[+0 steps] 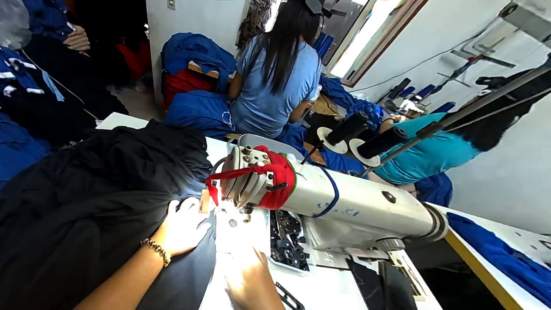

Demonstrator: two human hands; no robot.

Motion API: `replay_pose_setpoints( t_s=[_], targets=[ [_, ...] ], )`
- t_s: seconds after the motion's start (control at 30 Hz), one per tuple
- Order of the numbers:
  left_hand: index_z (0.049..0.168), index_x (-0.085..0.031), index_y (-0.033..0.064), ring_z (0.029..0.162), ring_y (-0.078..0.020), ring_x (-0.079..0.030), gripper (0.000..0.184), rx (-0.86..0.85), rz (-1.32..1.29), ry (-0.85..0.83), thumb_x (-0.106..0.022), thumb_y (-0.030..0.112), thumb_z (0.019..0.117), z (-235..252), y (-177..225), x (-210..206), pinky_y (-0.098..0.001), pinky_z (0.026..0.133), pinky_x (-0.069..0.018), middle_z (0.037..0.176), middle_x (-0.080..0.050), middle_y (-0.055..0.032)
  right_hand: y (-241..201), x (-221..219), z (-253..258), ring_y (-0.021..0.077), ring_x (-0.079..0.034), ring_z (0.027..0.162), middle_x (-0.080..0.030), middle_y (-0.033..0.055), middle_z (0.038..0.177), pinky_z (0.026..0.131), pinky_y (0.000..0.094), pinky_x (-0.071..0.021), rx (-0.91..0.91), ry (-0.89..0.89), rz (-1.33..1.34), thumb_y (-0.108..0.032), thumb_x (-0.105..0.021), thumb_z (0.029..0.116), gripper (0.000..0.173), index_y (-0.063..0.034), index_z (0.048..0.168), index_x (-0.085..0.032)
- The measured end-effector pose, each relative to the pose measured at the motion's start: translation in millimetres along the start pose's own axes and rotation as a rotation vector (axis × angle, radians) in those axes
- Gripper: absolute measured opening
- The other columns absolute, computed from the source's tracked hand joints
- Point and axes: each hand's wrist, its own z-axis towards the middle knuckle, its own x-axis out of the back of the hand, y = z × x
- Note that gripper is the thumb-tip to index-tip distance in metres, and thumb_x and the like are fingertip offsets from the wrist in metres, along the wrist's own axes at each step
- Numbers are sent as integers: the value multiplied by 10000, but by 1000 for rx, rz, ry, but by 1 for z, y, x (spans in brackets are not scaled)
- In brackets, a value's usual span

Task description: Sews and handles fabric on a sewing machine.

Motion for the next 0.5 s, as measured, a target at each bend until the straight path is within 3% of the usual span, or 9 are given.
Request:
replay_pose_setpoints(
  t_s=[0.03, 0.13, 0.2, 0.3, 0.4, 0.5],
  targets=[
    [1576, -394, 345, 1541, -218, -245, 546, 3, -9, -12, -315, 505, 1060, 1, 1, 1, -581, 1215, -102, 1629, -381, 7, 1, 17, -8, 338, -688, 1014, -715, 171, 1012, 901, 529, -550, 7, -20, 84, -267, -681, 902, 282, -8, 981, -761],
    [1591, -372, 319, 1542, -232, -243, 547, 11, -4, -17, -319, 477, 1070, -3, 6, 4, -591, 1215, -89, 1642, -361, 2, 22, 78, -24, 256, -691, 959, -694, 216, 1100, 837, 388, -588, 13, -1, 239, -134, -700, 916, 340, 55, 1198, -703],
    [1525, -500, 244, 1502, -263, -345, 506, -17, -13, 160, -397, 414, 1060, -10, 10, -6, -625, 1203, -138, 1572, -473, -40, 51, 126, -30, 215, -705, 936, -701, 224, 1115, 836, 360, -595, 35, 145, 140, -103, -649, 944, 357, 92, 1243, -659],
    [1336, -682, 122, 1369, -301, -536, 436, -78, -45, 541, -488, 332, 1007, -21, 18, -26, -642, 1173, -273, 1375, -653, -89, 120, 200, -27, 222, -677, 955, -668, 299, 1067, 858, 330, -566, -1, 499, -110, -87, -559, 1006, 326, 186, 1175, -619],
    [1320, -683, 99, 1313, -278, -589, 482, -51, -119, 580, -463, 393, 1008, -32, 32, -28, -585, 1158, -351, 1335, -678, -80, 212, 253, -9, 301, -613, 1061, -598, 379, 1175, 927, 357, -511, -238, 756, -151, -243, -553, 1025, 484, 203, 1213, -563],
    [1464, -563, 107, 1454, -265, -440, 588, -6, -160, 390, -420, 456, 1012, -37, 38, -28, -567, 1212, -260, 1511, -544, -76, 275, 272, 11, 300, -578, 1177, -557, 308, 1342, 1014, 451, -477, -554, 598, 127, -404, -565, 1018, 659, 99, 1430, -455]
  ],
)
